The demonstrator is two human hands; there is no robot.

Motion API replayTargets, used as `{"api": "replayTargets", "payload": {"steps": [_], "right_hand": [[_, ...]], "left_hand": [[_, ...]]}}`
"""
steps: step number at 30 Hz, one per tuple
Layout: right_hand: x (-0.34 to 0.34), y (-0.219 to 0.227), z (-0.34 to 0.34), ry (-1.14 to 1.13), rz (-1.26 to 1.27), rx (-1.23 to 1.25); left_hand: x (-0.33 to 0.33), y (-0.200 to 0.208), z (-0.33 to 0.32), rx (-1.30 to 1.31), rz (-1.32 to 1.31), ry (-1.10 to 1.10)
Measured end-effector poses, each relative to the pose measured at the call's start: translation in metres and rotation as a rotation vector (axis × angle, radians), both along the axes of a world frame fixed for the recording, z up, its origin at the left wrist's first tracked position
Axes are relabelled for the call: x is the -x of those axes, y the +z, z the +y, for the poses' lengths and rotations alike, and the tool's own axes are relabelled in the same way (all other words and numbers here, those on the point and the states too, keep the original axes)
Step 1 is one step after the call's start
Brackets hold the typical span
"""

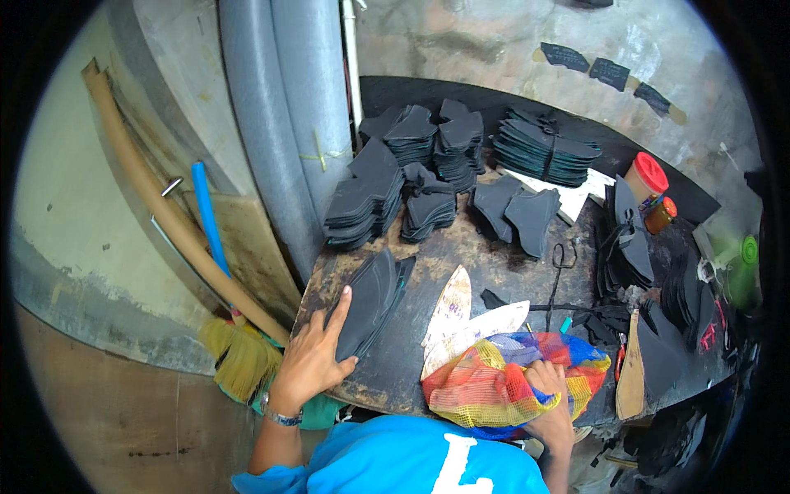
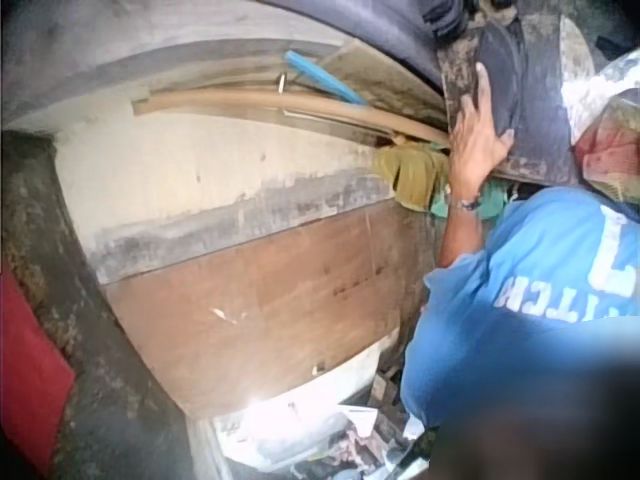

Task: The person places a cardboard template on a stack of black rubber shoe parts and uses a pencil to trace the outline. They repeat this process for several parts, moving the template and aligning it before marking each piece.

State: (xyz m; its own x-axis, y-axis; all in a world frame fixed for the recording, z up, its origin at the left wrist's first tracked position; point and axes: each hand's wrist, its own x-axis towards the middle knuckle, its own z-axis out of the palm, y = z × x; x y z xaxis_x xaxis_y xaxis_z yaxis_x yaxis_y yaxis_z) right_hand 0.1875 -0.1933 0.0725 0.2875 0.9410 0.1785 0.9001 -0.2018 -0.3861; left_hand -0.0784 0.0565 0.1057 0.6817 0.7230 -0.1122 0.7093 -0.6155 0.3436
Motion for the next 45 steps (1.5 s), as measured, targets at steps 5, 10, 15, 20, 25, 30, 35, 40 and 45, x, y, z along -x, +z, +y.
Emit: {"api": "replayTargets", "payload": {"steps": [5,10,15,20,25,30,35,40,45], "right_hand": [[-0.004,-0.012,0.009,-0.103,-0.098,-0.003],[-0.002,-0.015,0.013,-0.224,-0.066,-0.059],[0.001,-0.029,0.003,-0.228,-0.120,-0.099],[0.001,-0.063,-0.034,-0.576,-0.058,-0.301],[-0.026,-0.050,-0.061,-0.807,0.130,-0.931],[-0.114,0.021,-0.082,-0.791,-0.887,-0.447],[-0.167,0.005,-0.054,-1.002,-0.462,-0.442],[-0.125,0.036,0.000,-1.288,-0.651,-0.305],[-0.142,0.099,0.091,-0.619,-0.545,-0.940]], "left_hand": [[0.004,0.015,0.021,0.333,-0.080,-0.039],[0.011,0.006,0.045,0.411,-0.216,-0.188],[0.030,-0.020,0.058,0.667,-0.400,-0.081],[0.042,-0.034,0.063,0.645,-0.419,-0.088],[0.047,-0.036,0.070,0.682,-0.377,-0.124],[0.045,-0.026,0.070,0.650,-0.352,-0.193],[0.037,0.005,0.056,0.129,-0.271,-0.285],[0.014,0.033,0.019,0.103,-0.435,-0.468],[-0.035,0.004,-0.029,0.524,-0.399,-0.515]]}}
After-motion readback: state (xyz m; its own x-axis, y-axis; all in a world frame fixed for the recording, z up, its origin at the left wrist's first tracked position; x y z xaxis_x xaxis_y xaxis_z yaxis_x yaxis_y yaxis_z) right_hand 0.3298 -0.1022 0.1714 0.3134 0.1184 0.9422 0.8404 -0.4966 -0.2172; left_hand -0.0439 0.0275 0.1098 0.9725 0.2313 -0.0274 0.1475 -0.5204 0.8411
